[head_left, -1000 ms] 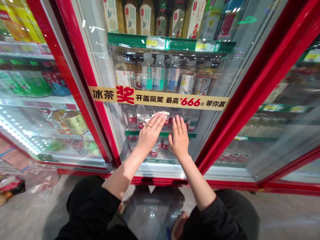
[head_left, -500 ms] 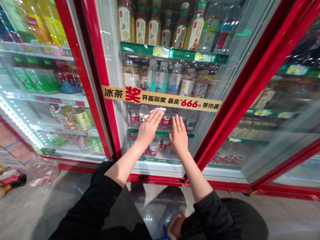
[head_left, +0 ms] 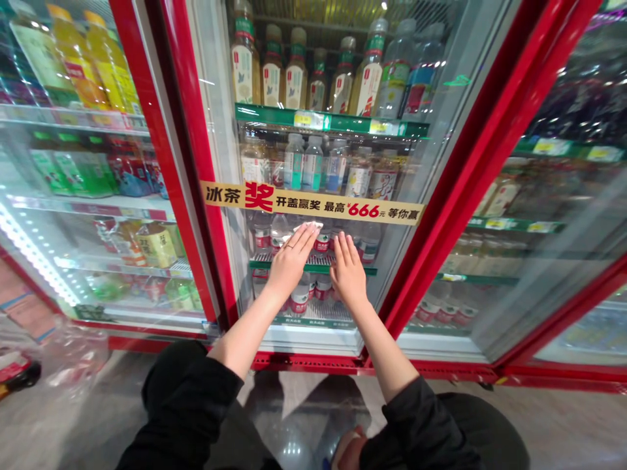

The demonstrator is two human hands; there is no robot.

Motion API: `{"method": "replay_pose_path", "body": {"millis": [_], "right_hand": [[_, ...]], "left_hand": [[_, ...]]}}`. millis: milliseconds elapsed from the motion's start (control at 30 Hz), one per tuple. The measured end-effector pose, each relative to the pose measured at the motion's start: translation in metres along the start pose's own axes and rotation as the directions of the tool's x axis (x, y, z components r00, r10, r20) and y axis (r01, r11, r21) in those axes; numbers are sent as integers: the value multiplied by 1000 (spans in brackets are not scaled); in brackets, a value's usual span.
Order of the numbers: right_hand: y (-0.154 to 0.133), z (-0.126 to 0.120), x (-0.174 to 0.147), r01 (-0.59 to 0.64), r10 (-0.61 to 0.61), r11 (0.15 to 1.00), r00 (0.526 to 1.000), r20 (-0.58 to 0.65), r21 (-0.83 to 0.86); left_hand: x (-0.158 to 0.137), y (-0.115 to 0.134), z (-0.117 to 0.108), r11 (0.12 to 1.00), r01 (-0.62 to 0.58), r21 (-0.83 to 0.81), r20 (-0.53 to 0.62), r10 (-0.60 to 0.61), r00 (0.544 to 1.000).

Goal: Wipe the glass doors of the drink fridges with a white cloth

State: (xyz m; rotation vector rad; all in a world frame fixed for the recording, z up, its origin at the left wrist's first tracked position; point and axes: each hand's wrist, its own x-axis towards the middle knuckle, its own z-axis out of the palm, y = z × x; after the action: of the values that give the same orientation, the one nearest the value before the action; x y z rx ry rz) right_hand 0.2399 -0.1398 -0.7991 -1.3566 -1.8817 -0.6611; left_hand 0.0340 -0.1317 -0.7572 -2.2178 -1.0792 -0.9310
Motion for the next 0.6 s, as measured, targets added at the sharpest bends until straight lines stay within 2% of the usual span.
{"method": "replay_pose_path", "body": {"millis": [133,300,400,533,600], "right_hand": [[1,6,-1,-16,17,1000,1000,-20,21],[0,11,-2,-33,36,997,998,-45,75],[-4,9,-2,-49,54,995,997,-47,85],[-13,2,-3,-83,86,995,995,-52,63],[-18,1,-3,-97,99,994,994,-45,56]], "left_hand": [[-12,11,12,1000,5,5,36,-5,999],[13,12,3,996,-85,-31,49,87,995],[18,6,-2,997,-51,-51,11,51,999],[-7,4,6,997,62,-37,16,-61,998],[-22,5,13,997,65,-35,40,-64,997]]}}
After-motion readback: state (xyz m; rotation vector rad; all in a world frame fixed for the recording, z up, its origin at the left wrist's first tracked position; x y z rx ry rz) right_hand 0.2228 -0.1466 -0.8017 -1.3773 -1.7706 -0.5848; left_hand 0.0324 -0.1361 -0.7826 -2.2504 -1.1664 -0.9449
